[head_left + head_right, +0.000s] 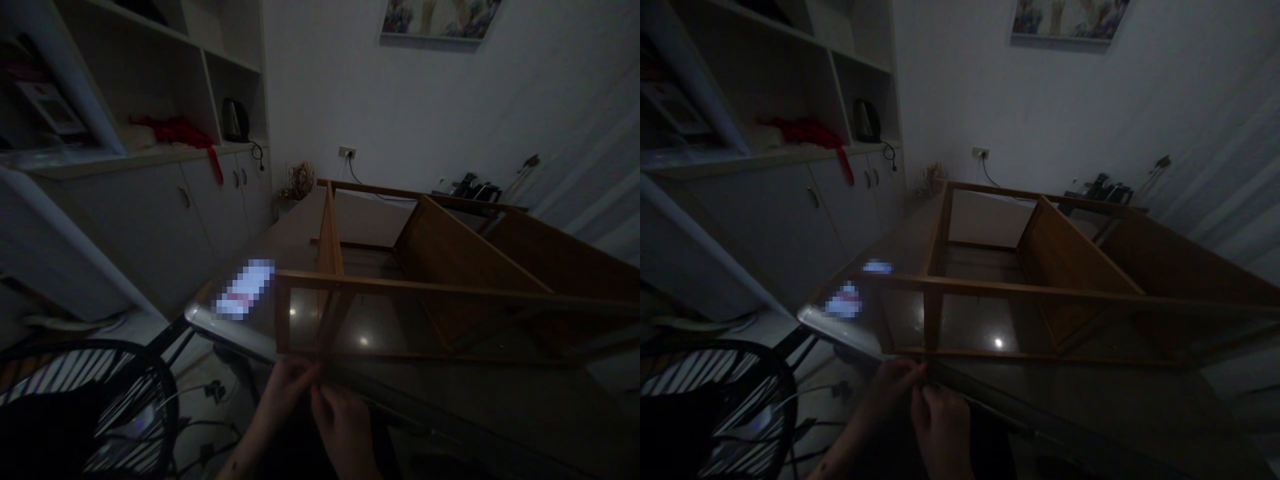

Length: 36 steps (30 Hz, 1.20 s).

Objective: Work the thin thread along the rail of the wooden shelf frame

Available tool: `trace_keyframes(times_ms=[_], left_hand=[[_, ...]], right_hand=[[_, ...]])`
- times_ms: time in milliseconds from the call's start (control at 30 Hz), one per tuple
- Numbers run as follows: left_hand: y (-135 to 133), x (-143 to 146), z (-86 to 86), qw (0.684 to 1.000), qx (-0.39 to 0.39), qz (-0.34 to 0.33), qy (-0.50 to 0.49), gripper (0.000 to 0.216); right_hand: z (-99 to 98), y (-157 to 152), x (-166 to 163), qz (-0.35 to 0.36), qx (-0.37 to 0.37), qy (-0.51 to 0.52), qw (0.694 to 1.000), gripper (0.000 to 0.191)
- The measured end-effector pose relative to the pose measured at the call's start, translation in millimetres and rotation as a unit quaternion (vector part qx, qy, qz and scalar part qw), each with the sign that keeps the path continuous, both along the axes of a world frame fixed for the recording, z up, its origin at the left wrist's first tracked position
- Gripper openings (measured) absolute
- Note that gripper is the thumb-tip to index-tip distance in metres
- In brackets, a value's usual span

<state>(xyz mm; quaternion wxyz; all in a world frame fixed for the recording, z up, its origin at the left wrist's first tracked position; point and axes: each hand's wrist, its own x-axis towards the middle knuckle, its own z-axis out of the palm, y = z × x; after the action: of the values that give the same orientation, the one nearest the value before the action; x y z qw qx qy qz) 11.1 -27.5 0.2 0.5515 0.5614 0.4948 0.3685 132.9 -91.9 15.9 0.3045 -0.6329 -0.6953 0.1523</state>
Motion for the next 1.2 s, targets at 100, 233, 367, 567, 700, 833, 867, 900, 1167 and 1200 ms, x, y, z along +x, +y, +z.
trace_keyframes(times_ms=[100, 233, 367, 567, 700, 833, 867, 900, 1167, 1200], left_hand=[[-0.4, -0.3, 3.3, 0.999, -0.022, -0.014, -0.029, 0.038], [-2.7, 0.4, 6.5, 0.997, -0.049, -0.035, -0.047, 0.043], [-3.9, 0.4, 2.4, 0.996, -0.056, -0.032, -0.062, 0.047], [-1.3, -0.9, -4.9, 0.998, -0.039, -0.018, -0.034, 0.041], [0.8, 0.1, -6.5, 1.0, -0.016, -0.011, -0.009, 0.039], [0.4, -0.9, 0.5, 0.999, -0.025, -0.022, -0.023, 0.038], [0.0, -1.3, 2.7, 0.999, -0.031, -0.031, -0.029, 0.039], [-0.4, -1.8, 4.4, 0.998, -0.035, -0.041, -0.034, 0.04], [-2.6, -1.1, -0.6, 0.999, -0.037, -0.018, -0.018, 0.039], [-2.4, -1.0, -0.7, 0.999, -0.031, -0.018, -0.009, 0.038]], right_hand=[[-3.7, -4.6, 1.2, 0.004, -0.017, 0.077, 0.997, 0.037], [-9.6, -12.0, 2.2, -0.034, -0.014, 0.138, 0.99, 0.047], [-4.3, -9.5, -0.6, 0.005, -0.058, 0.161, 0.985, 0.047], [1.0, 0.0, -4.1, 0.022, -0.075, 0.126, 0.989, 0.039], [0.4, -1.1, -2.8, 0.026, -0.034, 0.064, 0.997, 0.029], [-1.2, -4.8, -0.8, 0.01, -0.012, 0.067, 0.998, 0.036], [-2.4, -5.6, -0.3, 0.003, -0.01, 0.068, 0.998, 0.039], [-3.7, -6.4, 0.1, -0.002, -0.006, 0.065, 0.998, 0.042], [0.4, -5.1, -0.8, 0.017, -0.048, 0.096, 0.994, 0.048], [2.0, -4.0, -0.9, 0.018, -0.053, 0.087, 0.995, 0.048]])
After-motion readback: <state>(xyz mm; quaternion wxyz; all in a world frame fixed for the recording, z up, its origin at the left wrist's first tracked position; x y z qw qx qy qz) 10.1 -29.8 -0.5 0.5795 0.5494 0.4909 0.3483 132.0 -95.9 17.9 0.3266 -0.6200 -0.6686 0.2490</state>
